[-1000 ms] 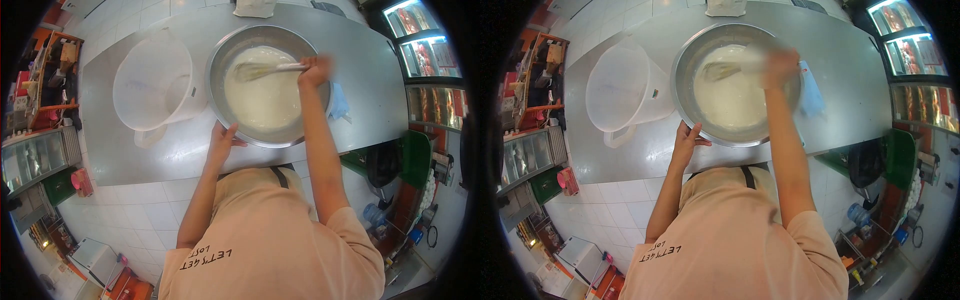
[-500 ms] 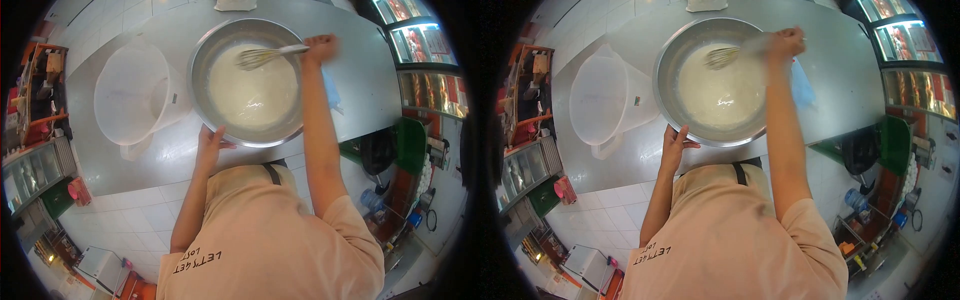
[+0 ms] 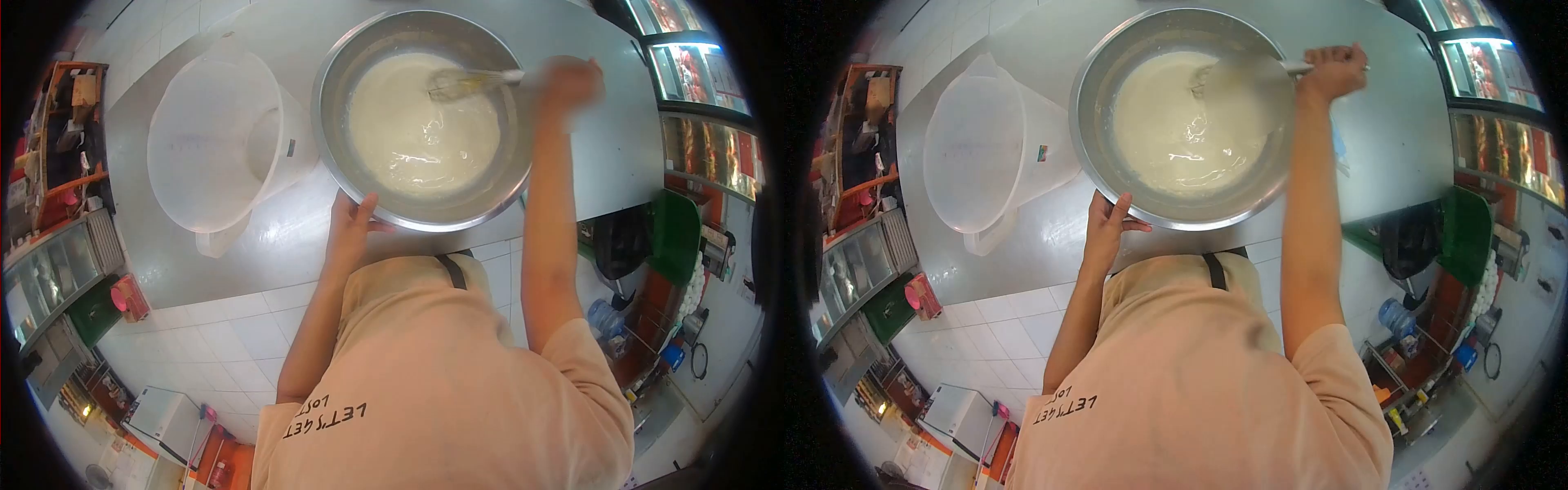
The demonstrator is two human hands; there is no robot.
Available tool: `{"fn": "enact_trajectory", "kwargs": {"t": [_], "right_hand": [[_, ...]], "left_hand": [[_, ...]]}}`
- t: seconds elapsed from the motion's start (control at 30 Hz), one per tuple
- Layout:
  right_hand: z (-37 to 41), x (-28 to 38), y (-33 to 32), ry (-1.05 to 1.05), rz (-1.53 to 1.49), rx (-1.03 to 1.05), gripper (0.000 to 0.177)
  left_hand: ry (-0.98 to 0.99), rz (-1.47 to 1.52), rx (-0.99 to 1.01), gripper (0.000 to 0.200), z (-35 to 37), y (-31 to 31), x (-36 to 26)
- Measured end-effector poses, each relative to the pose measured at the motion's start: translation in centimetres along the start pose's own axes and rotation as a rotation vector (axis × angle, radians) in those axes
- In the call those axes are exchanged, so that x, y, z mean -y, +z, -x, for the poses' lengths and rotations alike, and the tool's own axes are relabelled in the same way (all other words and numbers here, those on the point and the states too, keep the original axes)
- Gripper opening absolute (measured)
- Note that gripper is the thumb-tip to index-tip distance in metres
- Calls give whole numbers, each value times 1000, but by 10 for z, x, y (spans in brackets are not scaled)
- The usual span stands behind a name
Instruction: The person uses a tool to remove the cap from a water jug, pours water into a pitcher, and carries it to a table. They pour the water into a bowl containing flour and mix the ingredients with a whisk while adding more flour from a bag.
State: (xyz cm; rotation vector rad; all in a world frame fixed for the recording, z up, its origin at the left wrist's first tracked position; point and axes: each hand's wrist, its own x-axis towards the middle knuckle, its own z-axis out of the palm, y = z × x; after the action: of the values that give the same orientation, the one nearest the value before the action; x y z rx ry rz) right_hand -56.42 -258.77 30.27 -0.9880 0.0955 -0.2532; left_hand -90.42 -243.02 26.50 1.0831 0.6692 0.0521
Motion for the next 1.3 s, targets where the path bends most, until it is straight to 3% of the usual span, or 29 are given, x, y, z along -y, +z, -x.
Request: {"fn": "enact_trajectory", "kwargs": {"t": [0.13, 0.2, 0.23, 0.3, 0.37, 0.43, 0.6, 0.67, 0.73, 0.77, 0.83, 0.9, 1.0, 1.13, 1.23, 1.3], "right_hand": [[49, -38, 11, 159, -100, 55, 38], [77, -37, -1, 457, -80, 111, 38], [79, -28, -9, 462, -75, 113, 38], [63, -6, -34, 394, 249, 14, 38], [36, 19, -41, 187, 353, -19, 35], [14, 38, -32, 22, 301, 43, 33], [-5, -14, 1, -33, -9, -80, 34], [24, -44, 16, 75, -41, -115, 34], [58, -62, 9, 274, -150, -18, 32], [64, -55, 0, 272, -147, -16, 32], [71, -32, -21, 491, 104, -74, 31], [48, -4, -52, 318, 310, -70, 32], [11, 38, -58, 176, 203, 12, 33], [1, -2, -19, -64, 6, -188, 34], [41, -46, 0, 120, -184, -96, 34], [62, -37, -5, 210, -193, -62, 34]], "left_hand": [[16, 2, 0, 46, 0, 1, -2], [2, -9, 2, 46, -1, 0, 0], [-9, -19, -1, 46, -1, -1, 0], [-20, -1, -12, 45, 0, -1, 1], [-30, 10, -22, 45, 1, -1, 2], [10, 12, -4, 44, -1, 0, 2], [0, -5, -7, 44, -1, -2, 0], [-8, -13, -8, 44, 0, -1, -1], [-7, -5, 0, 44, -1, -1, -1], [-7, -1, 2, 44, -2, 0, 0], [-2, 6, -9, 44, -1, -2, 2], [7, 21, -25, 44, -2, -4, 7], [9, 22, -18, 44, -2, -3, 9], [-16, -13, -12, 44, -1, -1, 0], [-14, -13, 5, 45, -1, -1, -2], [-12, -26, 3, 44, 0, 0, -3]]}}
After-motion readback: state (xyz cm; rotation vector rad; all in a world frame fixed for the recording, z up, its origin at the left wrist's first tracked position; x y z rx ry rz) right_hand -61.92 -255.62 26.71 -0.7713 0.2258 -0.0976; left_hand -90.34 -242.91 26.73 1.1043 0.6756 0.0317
